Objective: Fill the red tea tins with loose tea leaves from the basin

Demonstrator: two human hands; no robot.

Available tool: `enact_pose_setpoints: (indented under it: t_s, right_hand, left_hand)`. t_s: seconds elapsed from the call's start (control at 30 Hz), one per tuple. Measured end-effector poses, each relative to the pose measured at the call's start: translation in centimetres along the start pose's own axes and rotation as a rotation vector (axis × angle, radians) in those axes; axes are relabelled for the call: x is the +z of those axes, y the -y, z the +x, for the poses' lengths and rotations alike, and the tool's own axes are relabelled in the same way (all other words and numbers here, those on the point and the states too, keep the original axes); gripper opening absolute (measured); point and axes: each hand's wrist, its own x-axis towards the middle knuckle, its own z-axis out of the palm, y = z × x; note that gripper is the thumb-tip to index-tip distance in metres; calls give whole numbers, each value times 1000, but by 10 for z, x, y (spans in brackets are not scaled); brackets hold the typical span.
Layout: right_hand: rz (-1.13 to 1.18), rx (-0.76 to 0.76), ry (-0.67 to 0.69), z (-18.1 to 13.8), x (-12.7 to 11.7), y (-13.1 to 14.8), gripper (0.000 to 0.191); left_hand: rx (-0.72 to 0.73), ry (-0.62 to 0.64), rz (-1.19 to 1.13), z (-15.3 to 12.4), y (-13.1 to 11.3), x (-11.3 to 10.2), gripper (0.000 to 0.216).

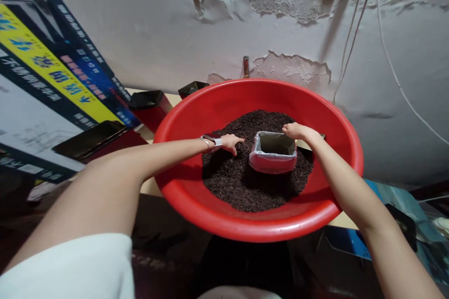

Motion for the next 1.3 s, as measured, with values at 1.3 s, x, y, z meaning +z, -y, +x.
enact_pose_setpoints:
  t_s: [1.3]
  right_hand:
    - [58,96,-382,-18,-12,-3,36]
  left_hand:
    - [485,-491,-1091,-54,-95,-70,32]
